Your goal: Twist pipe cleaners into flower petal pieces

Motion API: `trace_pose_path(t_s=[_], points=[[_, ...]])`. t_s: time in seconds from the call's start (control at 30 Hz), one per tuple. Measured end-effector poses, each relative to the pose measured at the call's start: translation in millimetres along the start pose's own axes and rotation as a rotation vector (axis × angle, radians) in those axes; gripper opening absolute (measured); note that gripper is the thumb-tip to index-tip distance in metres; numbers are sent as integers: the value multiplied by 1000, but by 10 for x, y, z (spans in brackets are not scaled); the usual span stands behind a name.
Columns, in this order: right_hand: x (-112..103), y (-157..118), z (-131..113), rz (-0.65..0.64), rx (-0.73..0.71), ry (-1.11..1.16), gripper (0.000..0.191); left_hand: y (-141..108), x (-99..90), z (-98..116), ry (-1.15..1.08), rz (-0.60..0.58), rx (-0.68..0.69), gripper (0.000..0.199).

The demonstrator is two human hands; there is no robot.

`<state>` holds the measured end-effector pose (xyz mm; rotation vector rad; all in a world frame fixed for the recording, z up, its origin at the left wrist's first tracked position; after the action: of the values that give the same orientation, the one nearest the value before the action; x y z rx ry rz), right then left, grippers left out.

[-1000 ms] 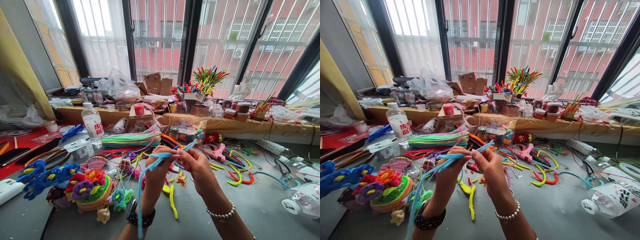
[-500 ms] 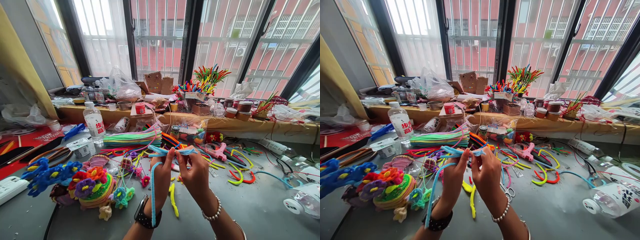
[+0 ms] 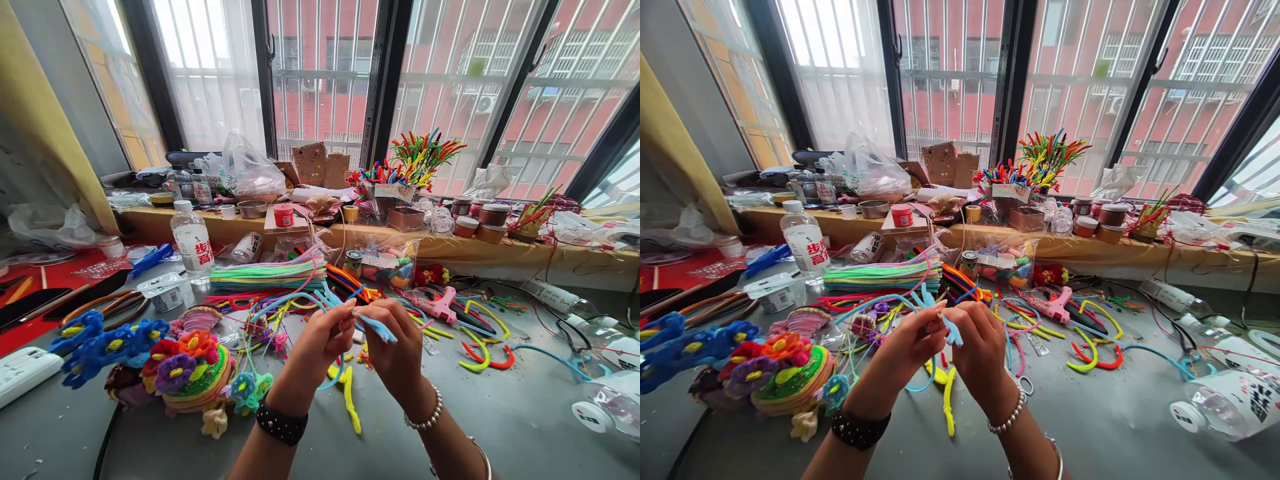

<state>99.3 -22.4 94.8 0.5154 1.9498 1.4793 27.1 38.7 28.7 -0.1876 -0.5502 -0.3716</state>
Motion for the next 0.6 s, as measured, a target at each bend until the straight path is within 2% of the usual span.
trace_pose_path(t_s=[0.1, 0.23, 0.33, 0.43, 0.6], points=[[15, 17, 81, -29, 64, 64, 19, 12, -19, 22, 29, 36, 39, 35], [87, -27, 363, -61, 391, 194, 4, 3, -107, 140, 114, 225, 193, 40], [146, -105, 494, -100, 586, 239, 14, -28, -173, 207, 169, 354, 291, 33], [163, -104, 494, -139, 626, 274, 16, -74, -204, 273, 285, 433, 390, 24], [177, -58, 443, -215, 624, 294, 23, -126, -137, 324, 454, 424, 487, 22]])
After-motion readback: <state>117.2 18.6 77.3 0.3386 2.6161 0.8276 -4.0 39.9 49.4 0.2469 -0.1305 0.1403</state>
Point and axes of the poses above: each hand's wrist, its own y-axis towards the middle knuckle, its own x-axis out of the palm, z = x × y, the point moved 8 cm from there along y, towards the middle knuckle, and after that the axes turned 4 degrees about z, right-handed, at the moved point
